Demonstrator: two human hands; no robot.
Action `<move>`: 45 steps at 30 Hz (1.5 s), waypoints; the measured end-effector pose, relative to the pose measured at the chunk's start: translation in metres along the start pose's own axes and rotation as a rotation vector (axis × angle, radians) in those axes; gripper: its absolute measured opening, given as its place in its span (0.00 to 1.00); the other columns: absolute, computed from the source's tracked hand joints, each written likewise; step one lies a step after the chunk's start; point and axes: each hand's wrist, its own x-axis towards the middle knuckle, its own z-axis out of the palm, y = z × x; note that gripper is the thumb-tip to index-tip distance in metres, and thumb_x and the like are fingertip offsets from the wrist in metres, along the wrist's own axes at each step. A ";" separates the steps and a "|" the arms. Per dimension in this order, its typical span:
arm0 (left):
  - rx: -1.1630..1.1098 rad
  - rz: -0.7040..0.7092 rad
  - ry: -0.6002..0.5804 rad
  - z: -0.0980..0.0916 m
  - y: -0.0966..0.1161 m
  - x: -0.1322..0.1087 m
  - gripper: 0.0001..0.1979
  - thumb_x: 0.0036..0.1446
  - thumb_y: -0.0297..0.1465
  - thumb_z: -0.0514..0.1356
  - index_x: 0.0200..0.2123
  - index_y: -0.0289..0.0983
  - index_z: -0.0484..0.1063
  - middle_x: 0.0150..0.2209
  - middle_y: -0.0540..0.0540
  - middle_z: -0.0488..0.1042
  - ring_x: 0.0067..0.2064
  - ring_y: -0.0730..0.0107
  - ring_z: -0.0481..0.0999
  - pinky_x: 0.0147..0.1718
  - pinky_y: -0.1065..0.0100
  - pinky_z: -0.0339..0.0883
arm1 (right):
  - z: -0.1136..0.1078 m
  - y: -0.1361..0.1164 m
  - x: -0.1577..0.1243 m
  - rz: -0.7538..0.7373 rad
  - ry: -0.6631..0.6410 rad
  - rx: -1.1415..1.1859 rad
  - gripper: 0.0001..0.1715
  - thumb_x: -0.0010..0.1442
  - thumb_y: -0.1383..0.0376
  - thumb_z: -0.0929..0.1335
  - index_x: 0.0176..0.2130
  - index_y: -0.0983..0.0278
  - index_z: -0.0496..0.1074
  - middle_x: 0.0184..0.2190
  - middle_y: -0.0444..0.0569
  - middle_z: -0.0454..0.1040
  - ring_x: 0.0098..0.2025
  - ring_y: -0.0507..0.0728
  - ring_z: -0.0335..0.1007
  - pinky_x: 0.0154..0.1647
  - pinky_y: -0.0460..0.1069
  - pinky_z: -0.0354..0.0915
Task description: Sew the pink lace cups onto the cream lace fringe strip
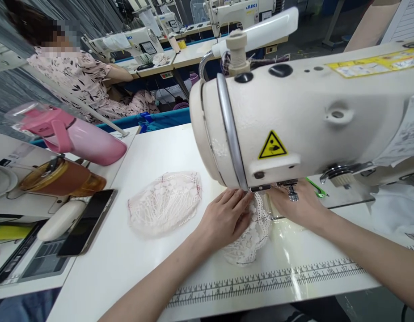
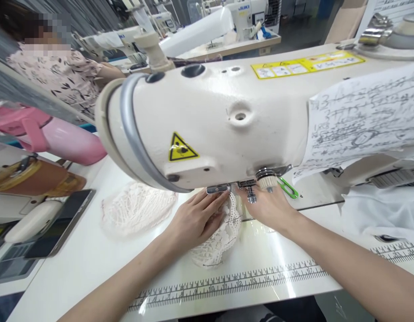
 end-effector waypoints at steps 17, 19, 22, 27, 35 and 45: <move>0.126 0.136 -0.018 -0.044 0.049 -0.041 0.08 0.62 0.21 0.52 0.41 0.31 0.69 0.40 0.41 0.75 0.40 0.64 0.76 0.24 0.70 0.66 | -0.013 0.002 0.006 -0.323 -0.196 0.189 0.13 0.55 0.75 0.58 0.35 0.63 0.67 0.34 0.46 0.71 0.36 0.53 0.59 0.31 0.48 0.49; -0.085 -0.106 -0.033 -0.052 0.047 -0.038 0.09 0.66 0.24 0.49 0.42 0.33 0.68 0.39 0.42 0.74 0.36 0.69 0.76 0.26 0.72 0.68 | -0.015 0.000 0.006 -0.310 -0.219 0.187 0.12 0.55 0.72 0.59 0.37 0.63 0.68 0.34 0.47 0.71 0.36 0.54 0.59 0.32 0.49 0.50; -0.256 -0.346 -0.101 -0.064 0.042 -0.030 0.11 0.68 0.30 0.47 0.37 0.36 0.67 0.33 0.47 0.74 0.30 0.73 0.75 0.24 0.73 0.67 | -0.016 -0.004 0.006 -0.298 -0.205 0.159 0.11 0.56 0.70 0.60 0.39 0.64 0.68 0.34 0.48 0.70 0.37 0.55 0.60 0.32 0.49 0.52; -0.246 -0.319 -0.221 -0.067 0.034 -0.028 0.15 0.63 0.33 0.55 0.52 0.40 0.64 0.42 0.46 0.77 0.36 0.66 0.79 0.27 0.70 0.70 | -0.012 -0.006 0.007 -0.327 -0.060 0.118 0.10 0.60 0.71 0.59 0.36 0.64 0.68 0.32 0.47 0.72 0.41 0.55 0.64 0.34 0.48 0.54; -0.254 -0.232 0.003 -0.053 0.031 -0.020 0.08 0.66 0.30 0.52 0.39 0.36 0.71 0.27 0.50 0.74 0.25 0.76 0.72 0.22 0.75 0.61 | -0.019 -0.009 0.008 -0.310 -0.056 0.124 0.09 0.61 0.63 0.61 0.35 0.64 0.68 0.30 0.47 0.72 0.41 0.56 0.65 0.34 0.49 0.55; -0.008 0.112 0.063 -0.050 0.031 -0.013 0.14 0.67 0.32 0.51 0.31 0.34 0.71 0.21 0.52 0.68 0.21 0.77 0.66 0.20 0.73 0.57 | -0.009 -0.010 0.008 -0.321 0.039 -0.026 0.14 0.53 0.78 0.59 0.28 0.63 0.67 0.27 0.42 0.70 0.34 0.51 0.59 0.35 0.49 0.52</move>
